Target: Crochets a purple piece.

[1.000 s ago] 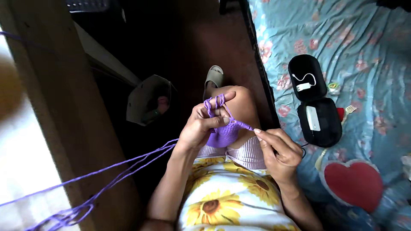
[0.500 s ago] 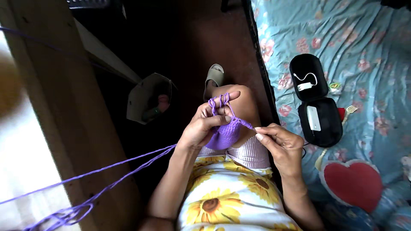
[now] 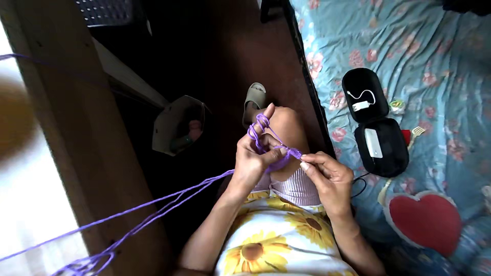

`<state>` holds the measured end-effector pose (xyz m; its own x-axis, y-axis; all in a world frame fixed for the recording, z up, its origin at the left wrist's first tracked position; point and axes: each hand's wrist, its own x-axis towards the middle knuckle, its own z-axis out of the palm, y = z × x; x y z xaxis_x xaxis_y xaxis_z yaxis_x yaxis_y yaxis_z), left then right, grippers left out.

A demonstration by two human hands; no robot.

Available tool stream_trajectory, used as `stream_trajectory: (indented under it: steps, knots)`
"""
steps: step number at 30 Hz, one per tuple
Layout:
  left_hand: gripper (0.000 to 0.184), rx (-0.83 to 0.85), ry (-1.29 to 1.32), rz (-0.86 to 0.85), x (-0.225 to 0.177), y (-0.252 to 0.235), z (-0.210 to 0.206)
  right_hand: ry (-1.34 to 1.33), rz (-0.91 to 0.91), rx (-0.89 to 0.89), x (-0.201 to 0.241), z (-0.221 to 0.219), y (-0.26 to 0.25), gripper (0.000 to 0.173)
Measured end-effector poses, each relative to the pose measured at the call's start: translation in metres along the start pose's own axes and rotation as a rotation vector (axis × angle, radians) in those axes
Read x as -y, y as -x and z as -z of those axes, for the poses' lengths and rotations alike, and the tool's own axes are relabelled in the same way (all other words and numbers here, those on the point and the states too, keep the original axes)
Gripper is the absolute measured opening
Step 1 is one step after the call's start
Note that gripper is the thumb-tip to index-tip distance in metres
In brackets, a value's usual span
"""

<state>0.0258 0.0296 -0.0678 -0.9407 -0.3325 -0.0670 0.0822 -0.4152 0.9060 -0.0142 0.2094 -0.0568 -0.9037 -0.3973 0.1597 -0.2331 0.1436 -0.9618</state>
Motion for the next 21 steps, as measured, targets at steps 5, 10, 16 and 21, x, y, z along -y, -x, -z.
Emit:
stream_trajectory:
  steps: [5, 10, 16, 21]
  knots:
    - [0.059, -0.079, -0.312, -0.472, 0.024, 0.006, -0.01, 0.323, 0.093, -0.005, 0.008, -0.006, -0.009, 0.013]
    - [0.056, -0.081, -0.184, -0.504, 0.022, 0.009, -0.013, -0.377, -0.321, 0.058, 0.004, -0.001, -0.015, 0.015]
    - [0.064, -0.104, 0.018, -0.246, 0.012, 0.007, -0.009, 0.216, 0.192, -0.14, -0.007, -0.008, 0.006, 0.008]
    - [0.063, -0.072, 0.069, -0.13, 0.003, 0.004, 0.001, 0.539, 0.434, -0.218, -0.01, -0.011, 0.007, 0.011]
